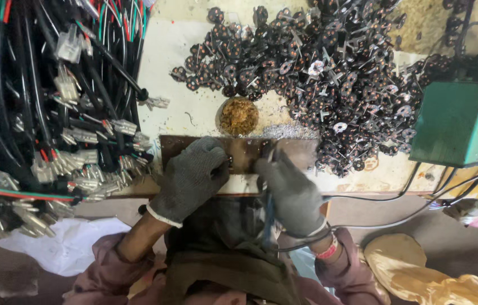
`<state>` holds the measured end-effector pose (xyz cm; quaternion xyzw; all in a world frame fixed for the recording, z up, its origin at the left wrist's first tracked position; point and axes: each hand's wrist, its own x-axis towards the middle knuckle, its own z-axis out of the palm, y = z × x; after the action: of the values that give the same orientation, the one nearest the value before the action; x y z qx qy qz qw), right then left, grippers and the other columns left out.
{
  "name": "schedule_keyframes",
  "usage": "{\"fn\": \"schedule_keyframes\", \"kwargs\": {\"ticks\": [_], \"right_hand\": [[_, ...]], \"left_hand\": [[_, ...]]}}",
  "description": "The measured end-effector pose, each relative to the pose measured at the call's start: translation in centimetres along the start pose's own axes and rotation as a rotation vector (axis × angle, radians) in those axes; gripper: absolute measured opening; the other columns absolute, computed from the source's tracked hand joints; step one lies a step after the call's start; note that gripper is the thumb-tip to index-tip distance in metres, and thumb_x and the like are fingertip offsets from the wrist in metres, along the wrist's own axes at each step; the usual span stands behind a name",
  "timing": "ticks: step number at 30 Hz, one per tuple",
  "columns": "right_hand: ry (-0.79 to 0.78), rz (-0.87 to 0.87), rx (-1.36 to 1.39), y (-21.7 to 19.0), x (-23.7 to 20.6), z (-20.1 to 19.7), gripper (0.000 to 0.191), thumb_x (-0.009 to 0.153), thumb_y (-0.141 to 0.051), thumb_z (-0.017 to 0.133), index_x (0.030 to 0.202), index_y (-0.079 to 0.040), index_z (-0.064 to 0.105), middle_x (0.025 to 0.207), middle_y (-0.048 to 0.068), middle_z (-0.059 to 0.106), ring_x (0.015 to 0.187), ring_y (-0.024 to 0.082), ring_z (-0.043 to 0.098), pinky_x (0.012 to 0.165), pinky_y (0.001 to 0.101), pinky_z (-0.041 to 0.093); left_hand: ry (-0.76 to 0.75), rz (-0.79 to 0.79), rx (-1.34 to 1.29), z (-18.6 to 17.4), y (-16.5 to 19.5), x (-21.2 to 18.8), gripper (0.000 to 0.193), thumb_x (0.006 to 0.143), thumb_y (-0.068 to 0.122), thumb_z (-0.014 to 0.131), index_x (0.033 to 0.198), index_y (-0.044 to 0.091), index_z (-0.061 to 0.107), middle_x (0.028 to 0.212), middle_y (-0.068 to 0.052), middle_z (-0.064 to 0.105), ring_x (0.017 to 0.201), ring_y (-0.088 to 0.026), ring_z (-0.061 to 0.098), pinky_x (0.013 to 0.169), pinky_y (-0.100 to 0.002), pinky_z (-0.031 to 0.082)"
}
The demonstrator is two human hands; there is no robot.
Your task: The person works at a cluttered workbench covered with wire harnesses and metal connectors. Wearing gloves, they hold a wire end in one hand and a pen-shaped heated tool in the other, repeatedly working on connector terminals and setting finished pieces among the pile of connectors.
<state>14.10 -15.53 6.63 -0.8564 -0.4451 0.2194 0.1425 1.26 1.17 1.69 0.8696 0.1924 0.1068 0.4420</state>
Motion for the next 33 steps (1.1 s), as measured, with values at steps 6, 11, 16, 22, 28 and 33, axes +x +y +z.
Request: {"fn": "schedule_keyframes", "kwargs": {"ticks": [6, 11, 16, 22, 28, 33], "right_hand": [[0.679, -0.169, 0.596, 5.6, -3.2, 3.6, 0.022, 0.115, -0.022, 0.057, 0.125, -0.002, 0.055, 0.097, 0.021, 0.068, 0.08, 0.022, 0.068, 0.07, 0.0285, 0.054], [0.569, -0.078, 0.745, 5.4, -5.2, 8.0, 0.035, 0.121, -0.026, 0.054, 0.118, 0.009, 0.056, 0.103, 0.024, 0.061, 0.094, 0.031, 0.061, 0.082, 0.0417, 0.048], [0.516, 0.121, 0.866, 4.6, -6.6, 5.0, 0.032, 0.102, -0.028, 0.06, 0.082, -0.003, 0.061, 0.069, 0.005, 0.062, 0.058, 0.016, 0.061, 0.052, 0.0287, 0.046], [0.379, -0.038, 0.364, 5.0, -2.9, 5.9, 0.023, 0.098, -0.022, 0.067, 0.082, -0.007, 0.062, 0.08, 0.009, 0.066, 0.071, 0.022, 0.066, 0.064, 0.0327, 0.051], [0.548, -0.091, 0.363, 3.3, -0.8, 8.4, 0.031, 0.088, -0.007, 0.083, 0.109, -0.009, 0.06, 0.106, 0.015, 0.075, 0.094, 0.026, 0.077, 0.078, 0.0346, 0.062], [0.507, -0.023, 0.354, 3.3, -0.8, 7.7, 0.034, 0.084, -0.01, 0.089, 0.107, -0.012, 0.064, 0.098, 0.008, 0.076, 0.085, 0.022, 0.077, 0.072, 0.0335, 0.06]], "left_hand": [[0.014, 0.017, 0.009, -0.4, 0.1, -0.4, 0.013, 0.084, 0.006, 0.071, 0.085, 0.007, 0.058, 0.091, -0.012, 0.06, 0.085, -0.034, 0.065, 0.071, -0.043, 0.055], [-0.071, 0.014, 0.169, 1.2, 1.4, -0.2, 0.012, 0.083, 0.013, 0.071, 0.085, 0.008, 0.06, 0.092, -0.012, 0.061, 0.083, -0.033, 0.065, 0.064, -0.044, 0.054], [-0.154, 0.02, 0.174, 2.7, 1.6, -0.1, 0.013, 0.083, 0.014, 0.071, 0.088, 0.008, 0.061, 0.093, -0.012, 0.06, 0.088, -0.033, 0.065, 0.065, -0.044, 0.055], [-0.076, 0.117, 0.192, 2.8, 1.4, -0.4, 0.018, 0.083, 0.014, 0.072, 0.097, 0.007, 0.062, 0.104, -0.013, 0.062, 0.093, -0.033, 0.065, 0.07, -0.043, 0.057], [-0.25, -0.004, 0.21, 3.4, 1.2, -0.8, 0.033, 0.074, 0.023, 0.076, 0.1, 0.007, 0.065, 0.106, -0.014, 0.062, 0.096, -0.034, 0.065, 0.068, -0.045, 0.055], [-0.193, 0.005, 0.22, 2.8, 1.9, -0.6, 0.029, 0.083, 0.019, 0.074, 0.11, 0.009, 0.066, 0.114, -0.012, 0.063, 0.103, -0.033, 0.065, 0.081, -0.044, 0.055]]}}
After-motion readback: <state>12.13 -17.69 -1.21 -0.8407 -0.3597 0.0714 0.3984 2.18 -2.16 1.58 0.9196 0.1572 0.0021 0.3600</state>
